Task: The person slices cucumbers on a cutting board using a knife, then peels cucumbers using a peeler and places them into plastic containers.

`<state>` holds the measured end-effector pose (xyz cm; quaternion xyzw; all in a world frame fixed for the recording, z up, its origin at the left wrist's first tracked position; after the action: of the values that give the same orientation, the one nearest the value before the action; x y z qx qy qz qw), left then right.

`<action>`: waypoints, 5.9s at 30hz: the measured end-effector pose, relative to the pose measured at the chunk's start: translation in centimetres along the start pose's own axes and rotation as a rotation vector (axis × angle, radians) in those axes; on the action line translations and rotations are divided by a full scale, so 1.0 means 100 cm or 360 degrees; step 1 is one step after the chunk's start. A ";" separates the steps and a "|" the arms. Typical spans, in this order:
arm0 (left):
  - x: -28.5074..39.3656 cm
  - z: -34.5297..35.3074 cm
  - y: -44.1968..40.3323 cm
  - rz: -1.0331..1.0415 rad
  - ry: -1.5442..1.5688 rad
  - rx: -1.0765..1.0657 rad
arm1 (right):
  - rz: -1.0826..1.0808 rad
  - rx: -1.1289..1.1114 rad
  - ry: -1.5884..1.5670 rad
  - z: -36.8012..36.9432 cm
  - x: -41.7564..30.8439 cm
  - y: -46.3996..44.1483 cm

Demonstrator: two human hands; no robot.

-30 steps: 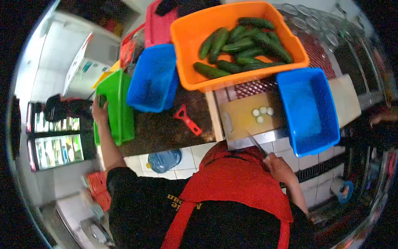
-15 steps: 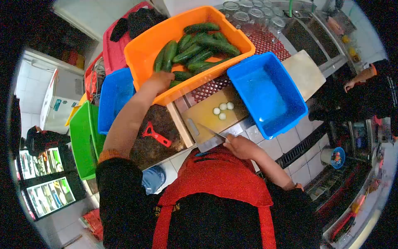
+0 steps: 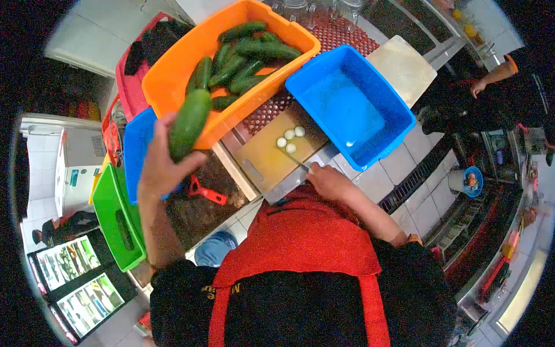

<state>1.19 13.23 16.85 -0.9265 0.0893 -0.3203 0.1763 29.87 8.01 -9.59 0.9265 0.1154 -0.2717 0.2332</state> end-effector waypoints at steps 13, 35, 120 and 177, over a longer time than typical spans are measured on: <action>-0.011 0.192 0.110 0.0091 -0.0297 -0.0291 | -0.0118 0.0310 0.0191 -0.021 -0.042 0.001; -0.009 0.117 0.083 -0.0262 0.0593 0.0466 | 0.0025 -0.0055 0.0065 -0.004 0.009 0.052; -0.041 0.019 -0.020 -0.0200 0.0699 0.0885 | -0.0242 0.0386 -0.0432 -0.031 -0.021 -0.004; -0.021 0.188 0.119 -0.0087 -0.0350 -0.0246 | -0.0176 0.0256 0.0343 -0.017 -0.055 0.013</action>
<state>10.69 7.93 -2.67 -0.9689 0.0685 -0.2136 0.1044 26.47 7.26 -4.81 0.9583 0.1683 -0.1916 0.1290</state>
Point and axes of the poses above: each hand's wrist, its own y-axis away from the middle knuckle, its own z-axis out of the palm, x = y × z, the point moved 9 cm from there along -y, towards the middle knuckle, and after that the axes turned 15 degrees about x, right-handed, at the moved point
